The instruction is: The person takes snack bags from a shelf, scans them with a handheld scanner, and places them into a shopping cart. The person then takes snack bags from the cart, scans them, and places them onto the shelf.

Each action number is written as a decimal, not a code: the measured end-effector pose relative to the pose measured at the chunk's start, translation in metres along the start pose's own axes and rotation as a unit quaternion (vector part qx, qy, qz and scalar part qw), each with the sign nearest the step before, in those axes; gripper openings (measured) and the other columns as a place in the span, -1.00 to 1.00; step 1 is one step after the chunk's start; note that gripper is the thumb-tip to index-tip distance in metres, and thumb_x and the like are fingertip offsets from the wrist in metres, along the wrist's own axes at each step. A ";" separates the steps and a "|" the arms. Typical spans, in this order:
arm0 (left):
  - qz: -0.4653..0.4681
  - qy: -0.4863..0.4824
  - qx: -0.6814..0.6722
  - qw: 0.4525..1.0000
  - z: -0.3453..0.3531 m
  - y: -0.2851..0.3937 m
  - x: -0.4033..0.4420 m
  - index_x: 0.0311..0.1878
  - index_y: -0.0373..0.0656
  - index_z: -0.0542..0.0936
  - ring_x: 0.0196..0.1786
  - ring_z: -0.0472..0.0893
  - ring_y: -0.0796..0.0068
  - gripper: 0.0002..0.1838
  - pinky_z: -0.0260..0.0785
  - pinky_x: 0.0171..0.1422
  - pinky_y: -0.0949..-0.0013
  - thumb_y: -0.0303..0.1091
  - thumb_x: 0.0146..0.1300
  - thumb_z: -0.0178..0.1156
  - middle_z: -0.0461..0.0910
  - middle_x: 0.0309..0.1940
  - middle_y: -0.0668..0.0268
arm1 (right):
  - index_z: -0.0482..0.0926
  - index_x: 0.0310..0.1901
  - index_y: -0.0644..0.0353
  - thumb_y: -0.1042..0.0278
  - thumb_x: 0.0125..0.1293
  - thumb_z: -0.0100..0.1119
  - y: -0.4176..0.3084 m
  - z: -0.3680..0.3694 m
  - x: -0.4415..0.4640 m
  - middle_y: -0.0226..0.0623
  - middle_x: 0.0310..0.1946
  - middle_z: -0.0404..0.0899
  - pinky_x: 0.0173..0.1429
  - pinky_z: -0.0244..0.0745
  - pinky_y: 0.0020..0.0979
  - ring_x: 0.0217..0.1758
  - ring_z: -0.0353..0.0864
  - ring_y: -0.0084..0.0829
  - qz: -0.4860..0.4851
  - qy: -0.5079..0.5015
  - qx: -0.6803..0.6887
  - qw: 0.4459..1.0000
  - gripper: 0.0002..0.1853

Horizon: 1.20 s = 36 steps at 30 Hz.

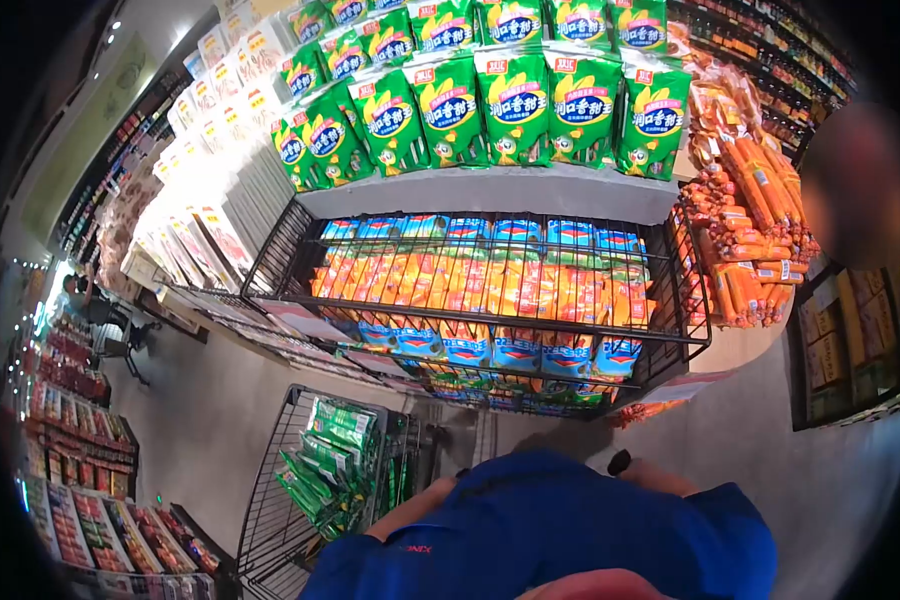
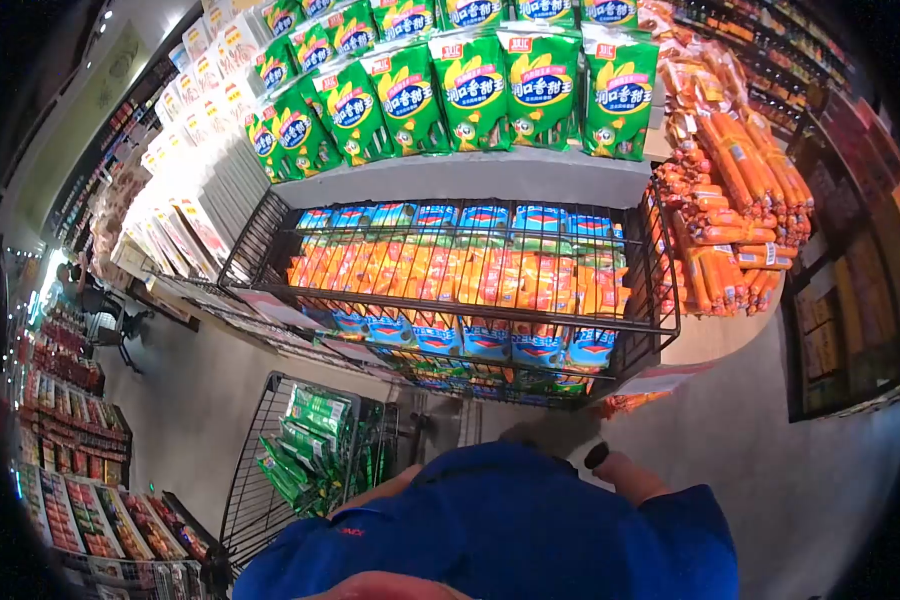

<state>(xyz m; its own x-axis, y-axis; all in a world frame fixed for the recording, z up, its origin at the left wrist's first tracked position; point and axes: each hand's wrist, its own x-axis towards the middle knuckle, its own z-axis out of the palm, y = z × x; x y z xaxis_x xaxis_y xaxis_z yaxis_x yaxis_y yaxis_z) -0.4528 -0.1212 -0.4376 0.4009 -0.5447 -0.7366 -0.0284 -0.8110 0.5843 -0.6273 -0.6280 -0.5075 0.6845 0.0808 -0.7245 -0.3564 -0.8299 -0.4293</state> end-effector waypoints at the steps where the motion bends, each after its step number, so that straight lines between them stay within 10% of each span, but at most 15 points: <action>1: 0.007 0.002 -0.003 1.000 0.003 0.004 0.008 -0.23 -0.19 0.58 -0.23 0.56 0.11 -0.49 0.41 -0.12 0.22 0.13 0.26 -0.01 0.59 -0.33 0.09 | 0.59 -0.04 0.05 -0.04 0.00 0.26 0.001 -0.004 -0.003 -0.14 -0.08 0.60 0.07 0.45 -0.26 0.01 0.57 -0.15 -0.001 -0.016 -0.010 1.000 -0.50; 10: 0.041 0.056 -0.047 0.996 0.001 -0.031 0.015 -0.16 -0.22 0.60 -0.13 0.59 0.03 -0.44 0.42 -0.04 0.18 0.16 0.22 0.01 0.62 -0.23 0.03 | 0.57 -0.03 0.05 -0.09 0.22 0.03 0.018 -0.045 0.003 -0.32 -0.10 0.62 0.01 0.46 -0.35 -0.01 0.58 -0.26 -0.161 -0.059 -0.155 0.973 -0.55; 13: -0.018 -0.018 0.150 0.988 -0.031 0.005 -0.017 -0.09 -0.17 0.61 0.01 0.53 -0.06 -0.39 0.38 0.09 0.11 0.22 0.11 0.03 0.58 -0.08 -0.02 | 0.63 -0.23 0.25 0.04 0.01 0.29 -0.122 -0.110 -0.029 -0.15 -0.27 0.63 -0.20 0.55 -0.28 -0.25 0.64 -0.28 0.142 -0.092 0.032 0.985 -0.58; 19: -0.078 0.049 0.059 0.994 -0.040 0.009 -0.045 -0.13 -0.15 0.64 0.00 0.55 -0.02 -0.40 0.37 0.10 0.13 0.23 0.07 0.07 0.59 -0.12 -0.02 | 0.53 -0.02 0.29 0.02 0.00 0.19 -0.202 -0.169 -0.054 -0.06 -0.06 0.57 0.05 0.45 -0.29 0.02 0.56 -0.23 0.172 -0.042 0.023 0.984 -0.43; 22: -0.049 0.065 0.013 0.997 -0.039 0.003 -0.053 -0.15 -0.15 0.64 -0.02 0.56 -0.03 -0.41 0.37 0.08 0.13 0.22 0.04 0.10 0.60 -0.15 -0.03 | 0.62 -0.16 0.25 0.05 0.01 0.26 -0.111 -0.103 0.031 -0.11 -0.32 0.63 -0.16 0.53 -0.26 -0.30 0.64 -0.21 -0.021 0.031 0.015 0.999 -0.55; 36: -0.054 0.043 0.074 0.995 0.044 -0.111 0.010 -0.21 -0.17 0.65 -0.09 0.59 -0.04 -0.45 0.39 0.01 0.12 0.17 0.02 0.13 0.61 -0.20 -0.05 | 0.62 -0.17 0.28 0.09 0.01 0.25 -0.090 -0.090 -0.014 -0.14 -0.28 0.64 -0.08 0.48 -0.28 -0.19 0.64 -0.20 0.095 -0.057 -0.008 0.994 -0.56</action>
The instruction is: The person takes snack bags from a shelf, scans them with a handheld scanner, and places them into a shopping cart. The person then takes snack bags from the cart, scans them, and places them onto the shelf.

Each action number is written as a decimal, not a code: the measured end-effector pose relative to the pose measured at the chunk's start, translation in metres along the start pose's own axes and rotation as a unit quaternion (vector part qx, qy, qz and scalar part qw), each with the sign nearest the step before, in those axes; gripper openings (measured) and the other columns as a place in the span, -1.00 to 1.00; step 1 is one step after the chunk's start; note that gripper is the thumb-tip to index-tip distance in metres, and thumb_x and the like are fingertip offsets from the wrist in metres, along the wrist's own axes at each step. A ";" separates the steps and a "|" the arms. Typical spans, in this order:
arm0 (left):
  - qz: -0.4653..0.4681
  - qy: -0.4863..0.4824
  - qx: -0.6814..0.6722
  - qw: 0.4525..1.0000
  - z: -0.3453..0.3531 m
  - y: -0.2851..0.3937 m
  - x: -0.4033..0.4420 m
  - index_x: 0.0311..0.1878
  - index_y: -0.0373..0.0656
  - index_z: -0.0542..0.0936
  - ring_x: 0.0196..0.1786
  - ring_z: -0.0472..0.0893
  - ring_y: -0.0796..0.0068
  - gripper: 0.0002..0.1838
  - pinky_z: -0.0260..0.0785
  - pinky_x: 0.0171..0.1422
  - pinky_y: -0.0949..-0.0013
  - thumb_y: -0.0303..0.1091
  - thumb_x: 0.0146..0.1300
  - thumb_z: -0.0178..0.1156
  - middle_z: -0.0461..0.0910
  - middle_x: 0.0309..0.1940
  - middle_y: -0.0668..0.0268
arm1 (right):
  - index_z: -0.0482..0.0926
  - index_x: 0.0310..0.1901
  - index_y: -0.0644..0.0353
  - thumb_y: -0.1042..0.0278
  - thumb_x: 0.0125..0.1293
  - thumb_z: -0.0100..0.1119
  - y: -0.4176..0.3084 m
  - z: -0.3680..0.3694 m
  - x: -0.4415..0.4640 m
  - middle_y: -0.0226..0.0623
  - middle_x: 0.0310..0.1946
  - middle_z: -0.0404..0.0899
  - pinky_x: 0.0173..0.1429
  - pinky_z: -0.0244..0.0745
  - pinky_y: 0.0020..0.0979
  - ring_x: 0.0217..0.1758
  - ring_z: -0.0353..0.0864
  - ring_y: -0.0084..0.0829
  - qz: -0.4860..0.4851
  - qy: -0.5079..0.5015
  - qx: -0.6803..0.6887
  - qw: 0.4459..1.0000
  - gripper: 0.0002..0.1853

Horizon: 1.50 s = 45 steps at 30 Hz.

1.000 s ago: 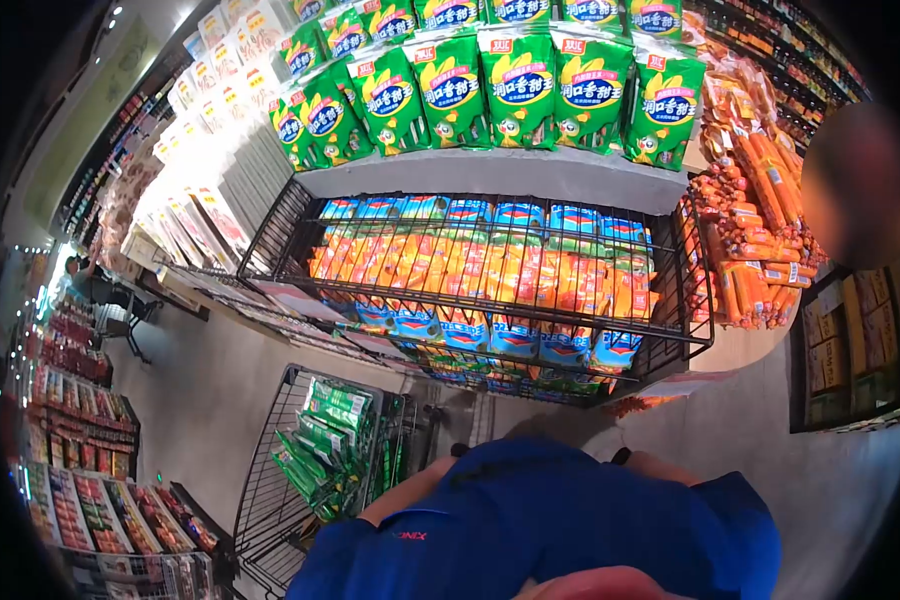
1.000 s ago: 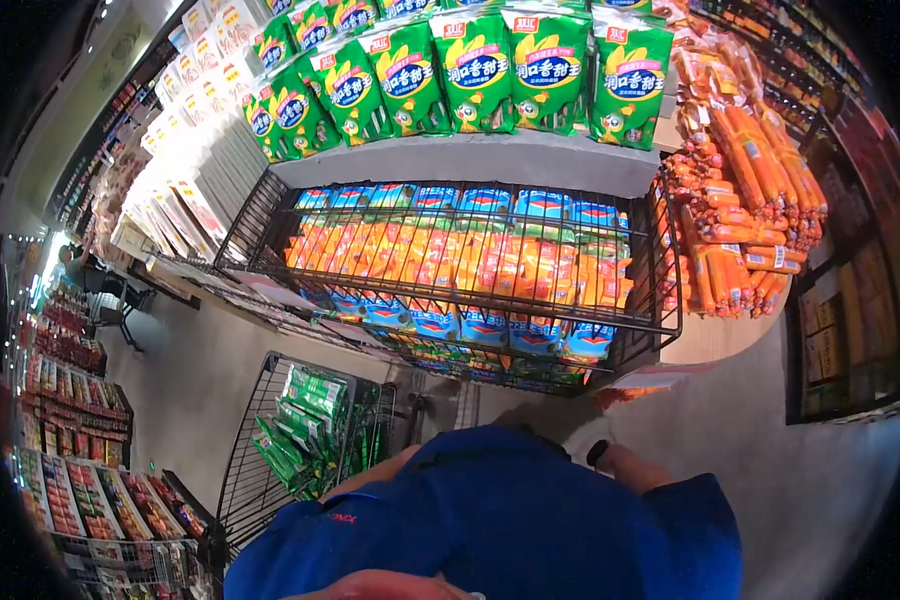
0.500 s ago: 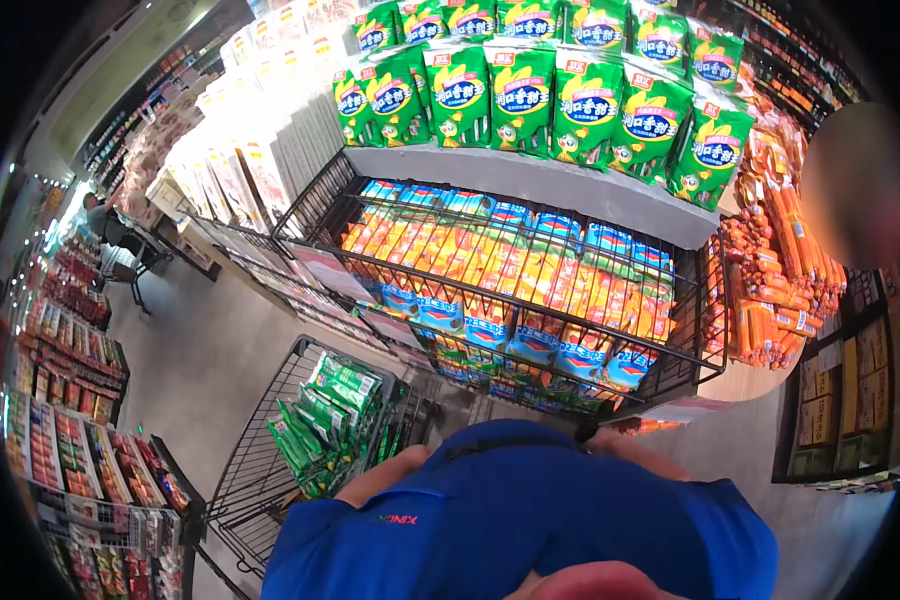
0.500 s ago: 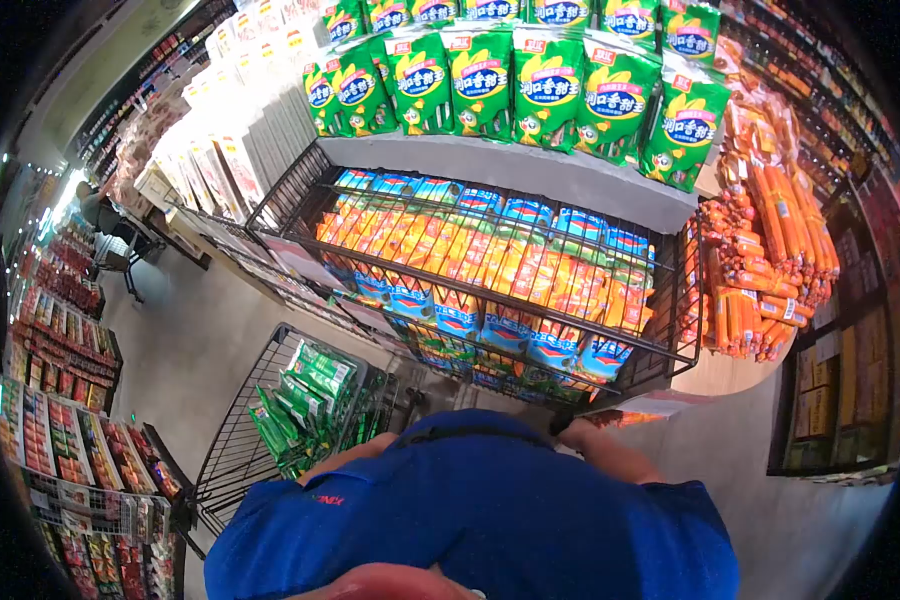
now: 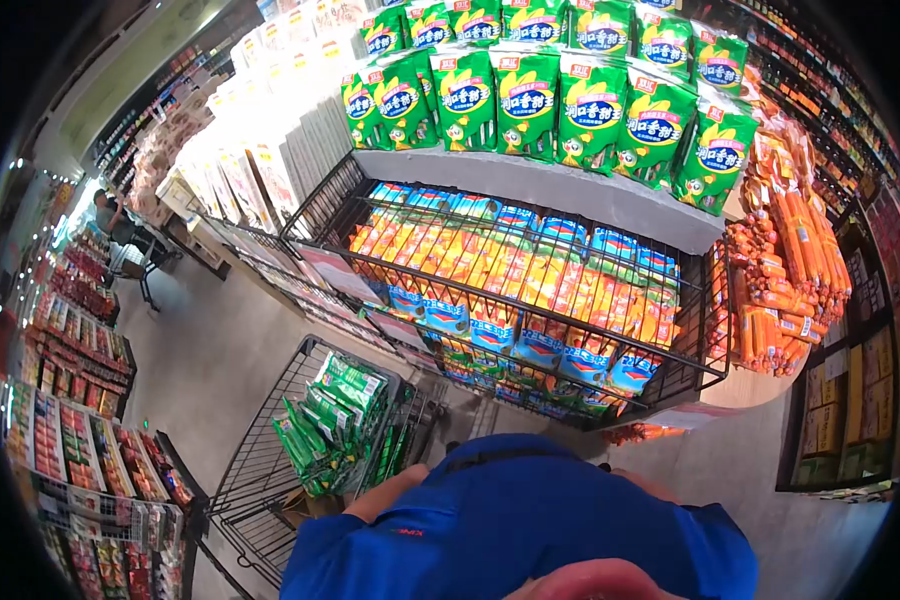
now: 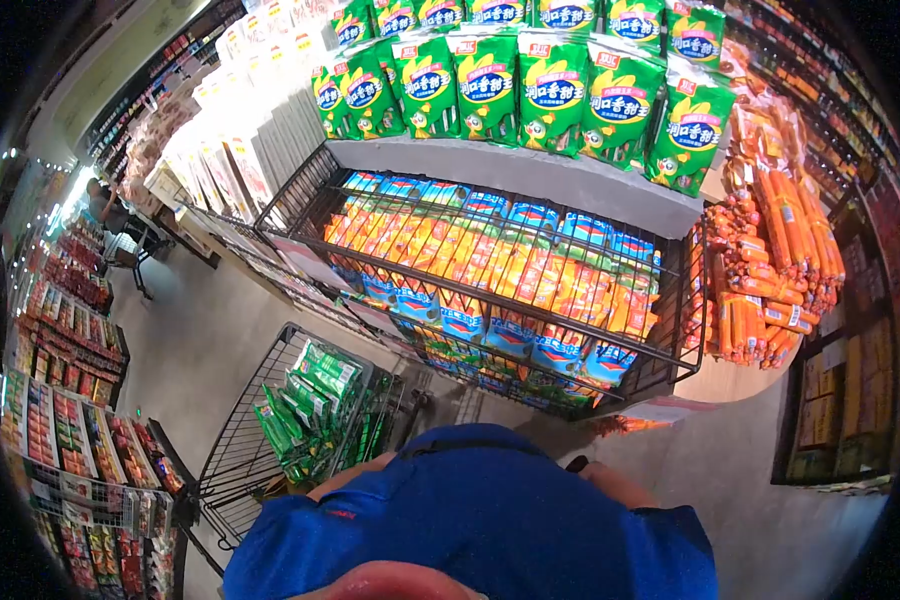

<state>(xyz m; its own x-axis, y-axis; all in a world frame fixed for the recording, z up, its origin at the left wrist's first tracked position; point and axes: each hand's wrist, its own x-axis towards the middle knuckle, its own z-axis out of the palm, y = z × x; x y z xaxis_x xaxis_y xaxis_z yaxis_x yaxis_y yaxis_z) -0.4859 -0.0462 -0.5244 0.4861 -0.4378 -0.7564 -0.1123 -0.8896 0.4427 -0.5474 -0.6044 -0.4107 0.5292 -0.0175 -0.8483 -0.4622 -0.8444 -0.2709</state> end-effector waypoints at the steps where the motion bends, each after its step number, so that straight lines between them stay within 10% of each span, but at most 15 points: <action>1: 0.023 0.024 -0.057 0.998 -0.011 0.017 -0.021 -0.22 -0.18 0.65 -0.10 0.59 -0.04 -0.45 0.40 0.00 0.12 0.16 0.02 0.12 0.60 -0.21 -0.06 | 0.62 -0.17 0.28 0.09 0.01 0.25 0.003 0.003 0.000 -0.14 -0.28 0.64 -0.08 0.48 -0.28 -0.19 0.64 -0.20 0.001 0.001 0.003 1.000 -0.56; 13: -0.032 -0.049 0.072 0.996 -0.046 0.146 -0.081 -0.12 -0.05 0.65 0.01 0.57 0.09 -0.51 0.39 0.12 0.20 0.12 0.07 0.09 0.60 -0.07 0.11 | 0.61 -0.16 0.28 0.12 0.01 0.25 0.043 0.031 -0.024 -0.14 -0.26 0.64 -0.06 0.48 -0.29 -0.17 0.63 -0.23 0.011 0.010 0.022 1.000 -0.57; 19: -0.083 0.073 -0.052 0.992 -0.029 0.153 -0.074 -0.14 -0.13 0.65 -0.01 0.57 0.02 -0.37 0.39 0.10 0.15 0.25 0.28 -0.17 0.61 -0.14 0.02 | 0.61 -0.15 0.27 0.13 0.01 0.26 0.043 0.024 -0.040 -0.15 -0.25 0.64 -0.06 0.48 -0.29 -0.16 0.63 -0.24 0.012 0.034 0.045 0.998 -0.58; 37: -0.078 0.177 -0.155 0.969 -0.113 0.148 -0.152 -0.23 -0.22 0.56 -0.23 0.60 0.12 -0.55 0.41 -0.08 0.17 0.03 0.32 -0.03 0.61 -0.34 0.05 | 0.61 -0.14 0.26 0.18 0.00 0.26 -0.052 -0.037 -0.028 -0.15 -0.23 0.64 -0.04 0.47 -0.30 -0.13 0.62 -0.28 -0.021 0.100 0.102 0.990 -0.59; 40: -0.065 0.207 -0.281 0.935 -0.147 0.133 -0.178 -0.21 -0.20 0.55 -0.31 0.56 0.42 -0.70 0.41 -0.16 0.35 -0.13 0.32 0.04 0.58 -0.41 0.26 | 0.61 -0.14 0.26 0.18 0.00 0.26 -0.080 -0.045 -0.021 -0.16 -0.22 0.64 -0.04 0.47 -0.30 -0.12 0.62 -0.28 -0.021 0.103 0.104 0.989 -0.60; 45: -0.114 0.459 -0.550 0.689 -0.189 0.049 -0.154 -0.14 -0.25 0.52 -0.30 0.51 0.59 -0.77 0.38 -0.21 0.46 -0.27 0.28 0.09 0.56 -0.37 0.28 | 0.61 -0.13 0.26 0.20 0.00 0.26 -0.121 -0.050 -0.017 -0.16 -0.22 0.64 -0.03 0.46 -0.30 -0.11 0.61 -0.29 -0.011 0.117 0.110 0.987 -0.60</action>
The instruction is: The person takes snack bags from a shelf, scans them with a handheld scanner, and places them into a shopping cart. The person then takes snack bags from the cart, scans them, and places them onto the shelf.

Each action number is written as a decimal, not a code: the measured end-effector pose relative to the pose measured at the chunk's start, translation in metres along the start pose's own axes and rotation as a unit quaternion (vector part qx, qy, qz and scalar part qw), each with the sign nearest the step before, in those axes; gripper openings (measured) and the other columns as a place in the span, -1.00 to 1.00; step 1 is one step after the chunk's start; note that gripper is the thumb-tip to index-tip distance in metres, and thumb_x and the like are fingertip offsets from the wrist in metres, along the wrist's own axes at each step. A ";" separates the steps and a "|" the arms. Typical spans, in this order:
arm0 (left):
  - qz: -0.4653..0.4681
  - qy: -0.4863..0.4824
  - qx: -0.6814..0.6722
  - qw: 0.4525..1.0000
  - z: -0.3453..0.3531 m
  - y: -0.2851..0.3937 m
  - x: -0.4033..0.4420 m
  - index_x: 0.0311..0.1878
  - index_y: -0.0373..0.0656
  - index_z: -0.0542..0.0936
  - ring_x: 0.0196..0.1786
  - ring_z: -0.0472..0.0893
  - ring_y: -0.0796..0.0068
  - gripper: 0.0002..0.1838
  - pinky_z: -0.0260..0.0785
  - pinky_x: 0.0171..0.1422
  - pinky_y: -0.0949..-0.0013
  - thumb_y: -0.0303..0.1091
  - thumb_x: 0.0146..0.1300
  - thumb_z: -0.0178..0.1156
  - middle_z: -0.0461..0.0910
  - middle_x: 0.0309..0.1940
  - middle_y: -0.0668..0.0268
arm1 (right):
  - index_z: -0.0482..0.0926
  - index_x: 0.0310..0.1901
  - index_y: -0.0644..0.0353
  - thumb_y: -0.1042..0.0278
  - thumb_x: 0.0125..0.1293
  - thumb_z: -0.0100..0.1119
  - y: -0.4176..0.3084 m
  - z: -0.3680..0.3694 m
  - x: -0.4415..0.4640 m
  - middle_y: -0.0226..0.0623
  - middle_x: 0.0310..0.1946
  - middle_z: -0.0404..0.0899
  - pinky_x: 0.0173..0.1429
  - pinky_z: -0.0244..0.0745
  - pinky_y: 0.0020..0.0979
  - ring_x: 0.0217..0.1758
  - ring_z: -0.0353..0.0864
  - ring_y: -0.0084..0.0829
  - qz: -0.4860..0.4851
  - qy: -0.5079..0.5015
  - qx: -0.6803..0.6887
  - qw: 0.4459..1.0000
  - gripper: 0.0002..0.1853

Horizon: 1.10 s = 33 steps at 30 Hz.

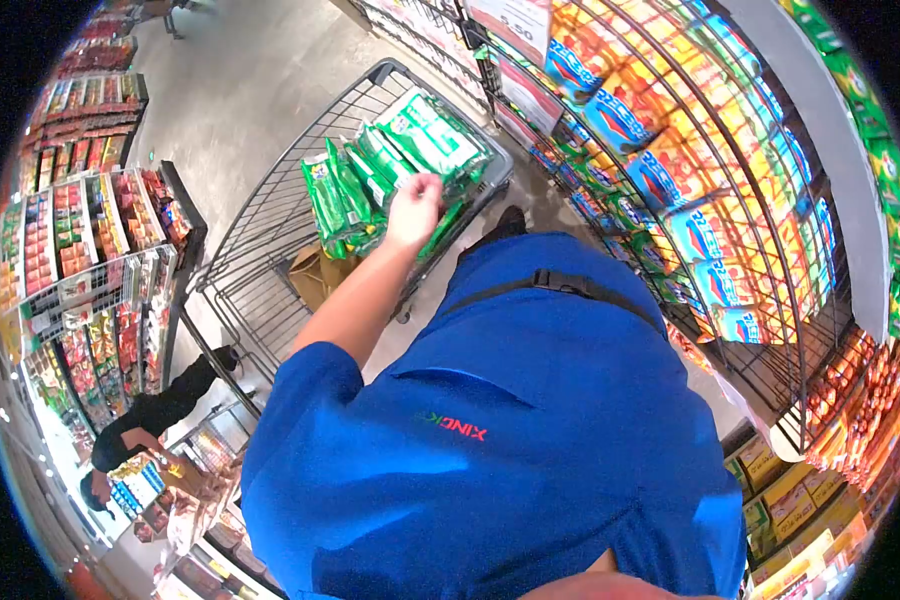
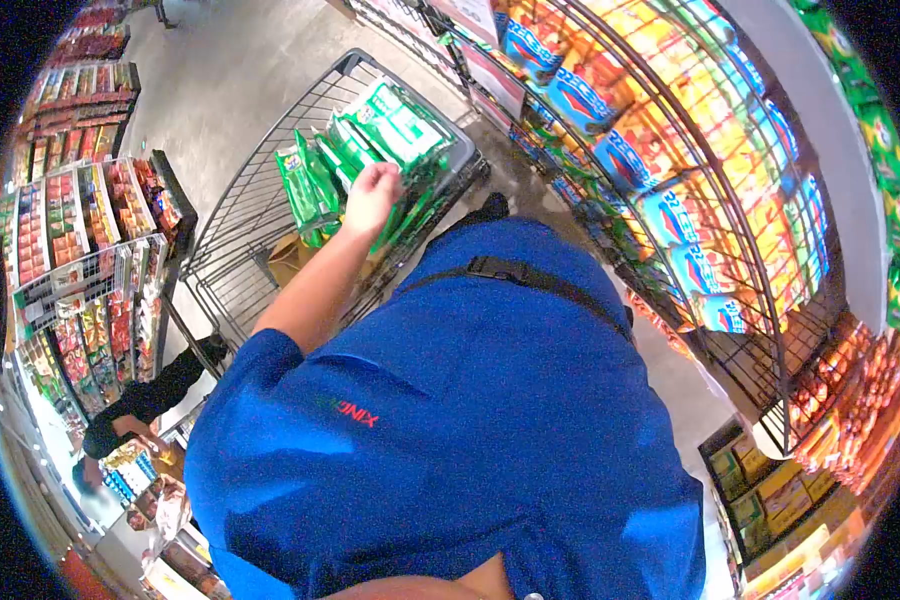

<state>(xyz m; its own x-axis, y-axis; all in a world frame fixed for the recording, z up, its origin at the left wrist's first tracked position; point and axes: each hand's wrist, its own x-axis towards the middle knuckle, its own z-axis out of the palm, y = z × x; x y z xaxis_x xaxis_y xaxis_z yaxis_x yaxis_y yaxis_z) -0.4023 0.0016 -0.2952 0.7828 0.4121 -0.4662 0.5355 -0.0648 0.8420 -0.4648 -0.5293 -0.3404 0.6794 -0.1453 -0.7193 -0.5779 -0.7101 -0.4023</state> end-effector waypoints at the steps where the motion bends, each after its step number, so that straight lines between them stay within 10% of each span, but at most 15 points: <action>1: -0.011 0.056 -0.033 0.998 0.001 0.004 0.014 -0.12 -0.32 0.50 -0.22 0.55 0.55 -0.68 0.40 -0.16 0.45 -0.21 0.28 0.08 0.57 -0.31 0.23 | 0.61 -0.13 0.26 0.20 0.00 0.26 -0.006 0.002 -0.001 -0.16 -0.22 0.64 -0.03 0.46 -0.30 -0.11 0.61 -0.30 0.003 0.004 0.003 1.000 -0.60; 7: -0.091 0.041 0.170 0.980 -0.011 -0.026 0.100 -0.10 -0.43 0.47 -0.13 0.64 0.37 -0.49 0.48 -0.17 0.36 -0.08 0.16 0.21 0.59 -0.25 0.08 | 0.61 -0.13 0.25 0.21 0.00 0.26 -0.029 0.008 -0.008 -0.16 -0.21 0.64 -0.02 0.46 -0.30 -0.10 0.61 -0.31 0.018 0.029 0.009 0.999 -0.60; 10: -0.175 0.072 0.037 0.981 -0.003 0.010 0.095 -0.18 -0.48 0.47 -0.56 0.64 0.29 -0.42 0.45 -0.61 0.33 -0.01 0.13 0.26 0.60 -0.37 -0.03 | 0.61 -0.13 0.25 0.22 0.00 0.26 -0.031 0.007 -0.009 -0.16 -0.20 0.64 -0.02 0.46 -0.30 -0.10 0.61 -0.32 0.019 0.035 0.010 0.999 -0.61; 17: -0.154 0.086 0.071 0.982 0.006 0.003 0.099 -0.27 -0.41 0.49 -0.65 0.52 0.36 -0.54 0.30 -0.69 0.37 -0.10 0.11 0.32 0.54 -0.51 0.15 | 0.61 -0.12 0.25 0.24 0.00 0.26 -0.025 0.004 -0.002 -0.16 -0.19 0.64 -0.01 0.46 -0.31 -0.08 0.60 -0.33 -0.002 0.040 0.020 0.999 -0.61; 22: -0.248 0.055 -0.024 0.967 0.006 -0.011 0.118 -0.37 -0.27 0.58 -0.55 0.51 0.42 -0.67 0.25 -0.57 0.31 -0.16 0.03 0.38 0.60 -0.46 0.24 | 0.61 -0.12 0.24 0.25 0.00 0.26 -0.013 0.004 0.003 -0.17 -0.19 0.64 -0.01 0.45 -0.31 -0.08 0.60 -0.34 -0.016 0.047 0.044 0.998 -0.61; 29: -0.089 0.155 0.067 0.982 0.028 0.015 0.098 -0.22 -0.28 0.60 -0.18 0.62 0.19 -0.58 0.43 -0.09 0.21 -0.18 -0.06 0.42 0.65 -0.24 0.14 | 0.61 -0.11 0.24 0.27 0.00 0.27 0.004 0.011 0.007 -0.17 -0.18 0.63 0.00 0.45 -0.31 -0.06 0.60 -0.35 -0.028 0.057 0.080 0.995 -0.62; 30: -0.086 0.172 0.159 0.968 0.028 0.002 0.110 -0.21 -0.28 0.49 -0.37 0.60 0.32 -0.60 0.43 -0.45 0.26 -0.23 0.00 0.40 0.58 -0.28 0.15 | 0.61 -0.11 0.24 0.27 0.00 0.27 0.005 0.012 0.008 -0.17 -0.18 0.63 0.00 0.45 -0.31 -0.06 0.60 -0.36 -0.030 0.059 0.084 0.994 -0.62; 33: -0.084 0.218 0.073 0.970 0.031 -0.031 0.132 -0.14 -0.29 0.46 -0.34 0.60 0.33 -0.56 0.45 -0.40 0.29 -0.26 -0.01 0.40 0.58 -0.28 0.15 | 0.61 -0.11 0.24 0.28 0.00 0.27 0.010 0.015 0.010 -0.17 -0.17 0.63 0.00 0.45 -0.32 -0.06 0.60 -0.36 -0.039 0.063 0.098 0.992 -0.62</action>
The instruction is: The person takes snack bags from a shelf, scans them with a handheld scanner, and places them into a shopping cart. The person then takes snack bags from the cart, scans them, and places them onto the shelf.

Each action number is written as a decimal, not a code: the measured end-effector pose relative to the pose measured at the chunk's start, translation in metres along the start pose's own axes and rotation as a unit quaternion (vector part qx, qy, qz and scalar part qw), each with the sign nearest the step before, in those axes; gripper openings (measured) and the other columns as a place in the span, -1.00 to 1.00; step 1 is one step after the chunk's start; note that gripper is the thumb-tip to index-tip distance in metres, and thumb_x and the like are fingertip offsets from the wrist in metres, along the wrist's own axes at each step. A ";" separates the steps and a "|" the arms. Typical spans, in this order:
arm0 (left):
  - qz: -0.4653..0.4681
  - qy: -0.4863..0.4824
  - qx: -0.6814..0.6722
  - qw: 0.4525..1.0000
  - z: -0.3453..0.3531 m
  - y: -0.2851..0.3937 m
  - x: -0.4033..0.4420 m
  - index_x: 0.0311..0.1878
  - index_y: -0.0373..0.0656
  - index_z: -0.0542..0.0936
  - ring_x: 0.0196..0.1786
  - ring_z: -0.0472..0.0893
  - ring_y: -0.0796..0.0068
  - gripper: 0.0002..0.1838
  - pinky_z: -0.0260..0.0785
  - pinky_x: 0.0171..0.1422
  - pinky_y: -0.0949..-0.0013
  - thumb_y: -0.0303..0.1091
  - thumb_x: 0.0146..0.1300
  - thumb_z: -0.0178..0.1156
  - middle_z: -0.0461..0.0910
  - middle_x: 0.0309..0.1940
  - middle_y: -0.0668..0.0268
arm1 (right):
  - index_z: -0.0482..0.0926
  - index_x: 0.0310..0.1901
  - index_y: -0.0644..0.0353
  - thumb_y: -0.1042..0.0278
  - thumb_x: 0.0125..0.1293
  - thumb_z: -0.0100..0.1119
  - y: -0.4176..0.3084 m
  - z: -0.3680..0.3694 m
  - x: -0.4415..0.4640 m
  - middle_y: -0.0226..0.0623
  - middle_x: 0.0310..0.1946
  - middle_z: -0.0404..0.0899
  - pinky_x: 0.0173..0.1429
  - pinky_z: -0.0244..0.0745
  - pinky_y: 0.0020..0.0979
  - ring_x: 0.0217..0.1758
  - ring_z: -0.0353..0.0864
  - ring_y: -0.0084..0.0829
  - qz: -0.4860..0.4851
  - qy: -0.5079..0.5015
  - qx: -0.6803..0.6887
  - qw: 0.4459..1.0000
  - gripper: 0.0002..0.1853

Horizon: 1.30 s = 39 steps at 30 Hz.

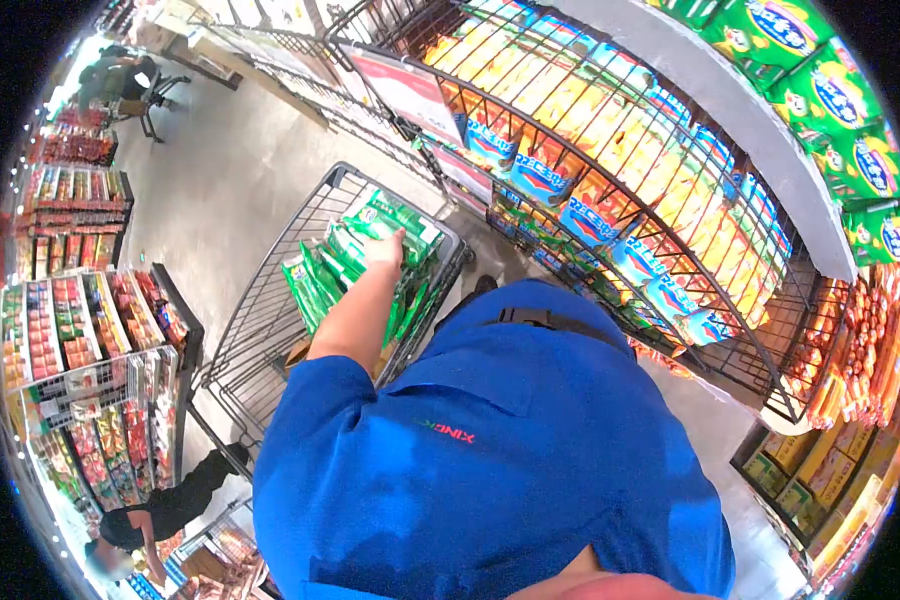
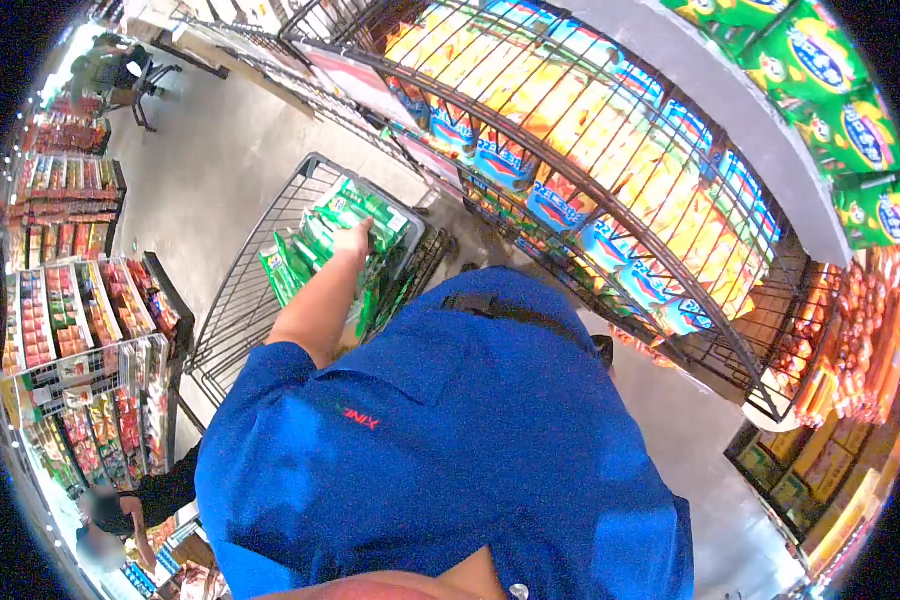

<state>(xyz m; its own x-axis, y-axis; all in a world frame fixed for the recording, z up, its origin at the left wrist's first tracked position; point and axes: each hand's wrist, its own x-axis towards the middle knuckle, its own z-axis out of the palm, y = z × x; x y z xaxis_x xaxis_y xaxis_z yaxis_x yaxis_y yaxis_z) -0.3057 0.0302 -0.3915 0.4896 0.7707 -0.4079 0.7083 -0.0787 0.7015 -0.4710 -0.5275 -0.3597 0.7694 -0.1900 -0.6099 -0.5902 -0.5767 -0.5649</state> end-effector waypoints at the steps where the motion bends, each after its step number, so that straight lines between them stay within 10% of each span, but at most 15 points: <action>1: 0.006 -0.003 -0.030 1.000 -0.001 -0.001 -0.001 -0.08 -0.28 0.43 -0.35 0.59 0.32 -0.54 0.47 -0.36 0.31 -0.32 0.00 0.39 0.57 -0.27 0.16 | 0.61 -0.11 0.24 0.28 0.00 0.27 0.003 0.001 0.000 -0.17 -0.17 0.63 0.01 0.45 -0.32 -0.05 0.60 -0.36 -0.002 0.001 0.006 1.000 -0.62; 4: -0.020 -0.071 -0.191 0.979 -0.020 0.014 -0.033 0.08 -0.34 0.42 -0.03 0.55 0.22 -0.43 0.35 0.12 0.27 -0.35 0.00 0.37 0.55 -0.03 0.10 | 0.61 -0.11 0.24 0.29 0.00 0.27 0.010 0.003 0.002 -0.17 -0.17 0.63 0.01 0.45 -0.32 -0.05 0.59 -0.37 -0.012 0.007 0.024 1.000 -0.62; 13: 0.054 -0.263 -0.505 0.820 -0.116 0.106 -0.159 0.13 -0.15 0.37 0.10 0.47 0.28 -0.56 0.29 0.25 0.12 -0.45 0.15 0.15 0.50 0.02 0.27 | 0.61 -0.10 0.23 0.31 0.00 0.27 0.052 0.019 0.014 -0.18 -0.15 0.63 0.02 0.44 -0.32 -0.03 0.59 -0.39 -0.099 0.031 0.142 0.984 -0.62; 21: 0.184 -0.373 -0.518 0.747 -0.126 0.187 -0.255 0.29 -0.16 0.24 0.21 0.43 0.18 -0.38 0.24 0.33 0.06 -0.36 0.14 0.16 0.41 0.17 0.20 | 0.43 0.13 0.29 0.45 0.08 0.28 -0.129 -0.082 -0.103 -0.20 0.05 0.55 0.18 0.34 -0.38 0.08 0.50 -0.42 -0.172 -0.037 0.314 0.933 -0.47; 24: 0.236 -0.418 -0.502 0.719 -0.110 0.205 -0.297 0.30 -0.17 0.22 0.21 0.42 0.18 -0.39 0.24 0.33 0.09 -0.34 0.16 0.12 0.41 0.16 0.19 | 0.45 0.12 0.28 0.46 0.09 0.27 -0.165 -0.109 -0.129 -0.21 0.06 0.54 0.22 0.31 -0.40 0.10 0.49 -0.43 -0.217 -0.002 0.099 0.971 -0.50; 26: 0.252 -0.445 -0.493 0.704 -0.096 0.216 -0.321 0.29 -0.18 0.22 0.22 0.41 0.18 -0.40 0.25 0.32 0.08 -0.35 0.16 0.12 0.41 0.16 0.19 | 0.42 0.15 0.27 0.45 0.05 0.32 -0.171 -0.129 -0.133 -0.21 0.08 0.52 0.25 0.29 -0.39 0.14 0.47 -0.42 -0.424 -0.026 0.055 0.904 -0.43; 39: 0.237 -0.613 -0.427 0.621 -0.033 0.231 -0.409 0.26 -0.26 0.23 0.17 0.47 0.17 -0.45 0.36 0.26 0.08 -0.43 0.21 0.12 0.41 0.15 0.10 | 0.40 0.15 0.28 0.38 -0.05 0.35 -0.195 -0.176 -0.185 -0.22 0.03 0.53 0.21 0.29 -0.41 0.08 0.47 -0.51 -0.443 -0.109 0.185 0.870 -0.36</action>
<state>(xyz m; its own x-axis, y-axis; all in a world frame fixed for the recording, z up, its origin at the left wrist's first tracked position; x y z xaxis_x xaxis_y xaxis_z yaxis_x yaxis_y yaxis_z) -0.3592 -0.2822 -0.0434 0.9299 -0.3133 0.1928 0.0645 0.6547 0.7531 -0.4552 -0.5198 -0.0394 0.9220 0.3770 0.0886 0.1421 -0.1164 -0.9830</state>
